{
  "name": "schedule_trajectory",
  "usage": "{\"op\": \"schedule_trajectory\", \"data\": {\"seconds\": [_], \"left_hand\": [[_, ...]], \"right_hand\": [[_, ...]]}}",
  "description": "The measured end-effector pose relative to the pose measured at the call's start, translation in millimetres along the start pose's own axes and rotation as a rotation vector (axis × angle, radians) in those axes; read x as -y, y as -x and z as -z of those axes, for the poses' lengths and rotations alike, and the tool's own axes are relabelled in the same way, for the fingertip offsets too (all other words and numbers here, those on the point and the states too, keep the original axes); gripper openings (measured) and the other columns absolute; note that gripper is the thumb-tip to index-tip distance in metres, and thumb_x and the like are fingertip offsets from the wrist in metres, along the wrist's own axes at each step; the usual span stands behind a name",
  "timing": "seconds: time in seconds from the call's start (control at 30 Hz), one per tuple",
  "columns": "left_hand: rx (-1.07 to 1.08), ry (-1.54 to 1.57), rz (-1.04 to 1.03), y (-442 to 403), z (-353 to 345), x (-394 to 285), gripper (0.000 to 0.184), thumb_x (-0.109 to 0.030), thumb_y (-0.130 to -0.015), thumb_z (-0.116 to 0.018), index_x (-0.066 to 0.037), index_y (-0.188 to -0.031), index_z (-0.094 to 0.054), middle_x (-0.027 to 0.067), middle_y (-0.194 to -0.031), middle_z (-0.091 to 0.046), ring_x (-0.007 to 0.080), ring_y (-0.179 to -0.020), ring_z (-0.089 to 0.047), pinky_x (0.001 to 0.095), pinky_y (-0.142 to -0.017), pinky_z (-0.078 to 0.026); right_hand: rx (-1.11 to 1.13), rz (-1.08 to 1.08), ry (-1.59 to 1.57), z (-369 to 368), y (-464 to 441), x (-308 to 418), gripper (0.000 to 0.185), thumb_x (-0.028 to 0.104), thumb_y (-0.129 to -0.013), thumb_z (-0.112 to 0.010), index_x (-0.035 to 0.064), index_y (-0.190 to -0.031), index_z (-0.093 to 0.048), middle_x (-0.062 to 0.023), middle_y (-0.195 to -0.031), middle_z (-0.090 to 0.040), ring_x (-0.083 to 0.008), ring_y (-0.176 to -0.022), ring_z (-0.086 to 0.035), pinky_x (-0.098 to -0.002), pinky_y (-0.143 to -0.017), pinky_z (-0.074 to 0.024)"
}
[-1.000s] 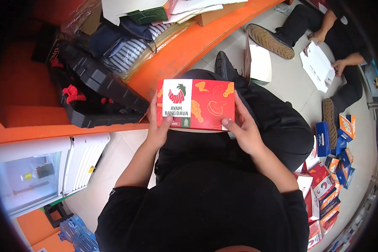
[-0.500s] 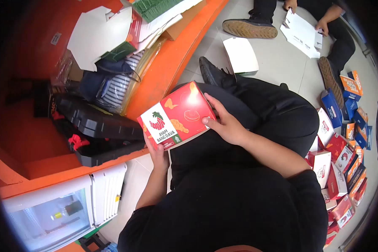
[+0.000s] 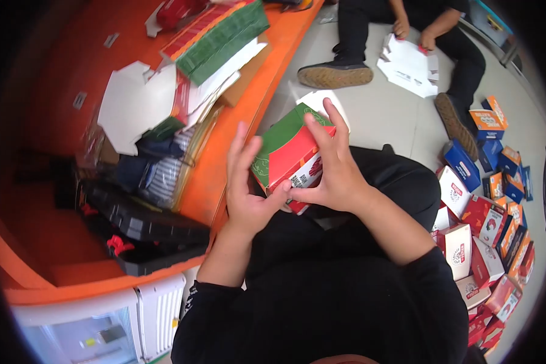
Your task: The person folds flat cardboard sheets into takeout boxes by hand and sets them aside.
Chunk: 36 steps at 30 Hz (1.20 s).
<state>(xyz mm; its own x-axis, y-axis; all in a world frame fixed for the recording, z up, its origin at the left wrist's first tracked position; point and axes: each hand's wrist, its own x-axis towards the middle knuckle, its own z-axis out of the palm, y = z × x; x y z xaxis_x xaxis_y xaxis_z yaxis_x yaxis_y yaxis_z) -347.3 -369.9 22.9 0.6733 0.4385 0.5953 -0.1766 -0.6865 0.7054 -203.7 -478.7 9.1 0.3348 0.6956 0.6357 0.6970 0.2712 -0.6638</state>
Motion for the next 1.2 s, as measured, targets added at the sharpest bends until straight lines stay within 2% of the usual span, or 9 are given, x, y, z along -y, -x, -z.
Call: {"op": "schedule_trajectory", "data": {"seconds": [0.13,0.33,0.47,0.53,0.7,0.87,0.93,1.07,1.2], "left_hand": [[-0.083,0.067,0.027,-13,-41,-1,0.087,-0.014,-0.071,-0.071,0.000,-0.136,-0.016,0.0242,-0.143,-0.011,0.0343,-0.130,-0.025,0.0418,-0.104,-0.025],[0.180,-0.170,0.221,-26,-52,26,0.074,-0.013,-0.082,-0.060,0.000,-0.138,-0.014,0.0198,-0.142,-0.016,0.0273,-0.132,-0.019,0.0406,-0.105,-0.023],[-0.298,0.594,0.650,-52,-28,49,0.065,-0.015,-0.087,-0.054,-0.008,-0.139,-0.014,0.0166,-0.140,-0.023,0.0270,-0.126,-0.033,0.0381,-0.101,-0.033],[-0.357,0.600,0.623,-57,-30,50,0.063,-0.015,-0.089,-0.049,-0.009,-0.140,-0.012,0.0178,-0.136,-0.030,0.0259,-0.121,-0.040,0.0376,-0.093,-0.042],[-0.195,0.613,0.581,-35,-78,56,0.064,-0.014,-0.092,-0.045,-0.011,-0.142,-0.005,0.0164,-0.136,-0.032,0.0253,-0.118,-0.043,0.0379,-0.094,-0.042],[-0.265,0.623,0.623,-24,-87,61,0.048,-0.016,-0.094,-0.042,-0.005,-0.136,-0.021,0.0151,-0.128,-0.041,0.0237,-0.113,-0.048,0.0374,-0.094,-0.042],[-0.309,0.806,0.635,-30,-78,58,0.056,-0.016,-0.095,-0.040,-0.007,-0.140,-0.008,0.0160,-0.135,-0.033,0.0239,-0.119,-0.043,0.0366,-0.097,-0.039],[-0.304,0.779,0.534,-29,-82,40,0.059,-0.015,-0.095,-0.040,-0.010,-0.141,-0.003,0.0148,-0.140,-0.025,0.0236,-0.125,-0.034,0.0381,-0.101,-0.033],[-0.271,0.647,0.459,-26,-75,34,0.062,-0.016,-0.094,-0.041,-0.012,-0.142,-0.002,0.0132,-0.142,-0.021,0.0226,-0.128,-0.030,0.0381,-0.104,-0.029]], "right_hand": [[-0.117,-0.067,-0.105,-1,11,-19,0.113,0.025,-0.052,-0.082,0.0123,-0.140,-0.013,-0.0266,-0.140,0.001,-0.0479,-0.125,-0.025,-0.0490,-0.100,-0.0325],[-0.028,-0.252,-0.168,7,22,-54,0.108,0.022,-0.060,-0.081,0.0091,-0.141,-0.010,-0.0238,-0.140,-0.017,-0.0394,-0.127,-0.028,-0.0420,-0.103,-0.0299],[0.254,-0.495,-0.533,25,14,-66,0.097,0.015,-0.073,-0.073,0.0082,-0.142,-0.005,-0.0205,-0.132,-0.035,-0.0271,-0.124,-0.036,-0.0364,-0.103,-0.0286],[0.237,-0.649,-0.825,18,18,-78,0.090,0.011,-0.077,-0.069,0.0085,-0.142,-0.006,-0.0176,-0.128,-0.039,-0.0236,-0.122,-0.038,-0.0355,-0.102,-0.0308],[-0.141,-0.656,-0.932,7,22,-89,0.069,0.015,-0.082,-0.066,0.0049,-0.136,-0.025,-0.0170,-0.125,-0.042,-0.0230,-0.117,-0.043,-0.0319,-0.096,-0.0365],[-0.202,-0.651,-1.040,8,23,-98,0.073,0.012,-0.082,-0.065,0.0080,-0.138,-0.018,-0.0179,-0.137,-0.028,-0.0269,-0.123,-0.037,-0.0343,-0.099,-0.0348],[-0.369,-0.652,-1.166,-10,28,-93,0.079,0.011,-0.081,-0.065,0.0101,-0.141,-0.013,-0.0182,-0.141,-0.020,-0.0297,-0.124,-0.035,-0.0370,-0.099,-0.0353],[-0.341,-0.610,-1.178,-24,34,-67,0.097,0.020,-0.075,-0.071,0.0098,-0.142,-0.002,-0.0203,-0.141,-0.011,-0.0331,-0.130,-0.023,-0.0440,-0.104,-0.0268],[-0.261,-0.438,-0.299,-16,40,-76,0.107,0.030,-0.068,-0.077,0.0029,-0.141,-0.003,-0.0234,-0.139,-0.013,-0.0368,-0.132,-0.015,-0.0420,-0.107,-0.0201]]}}
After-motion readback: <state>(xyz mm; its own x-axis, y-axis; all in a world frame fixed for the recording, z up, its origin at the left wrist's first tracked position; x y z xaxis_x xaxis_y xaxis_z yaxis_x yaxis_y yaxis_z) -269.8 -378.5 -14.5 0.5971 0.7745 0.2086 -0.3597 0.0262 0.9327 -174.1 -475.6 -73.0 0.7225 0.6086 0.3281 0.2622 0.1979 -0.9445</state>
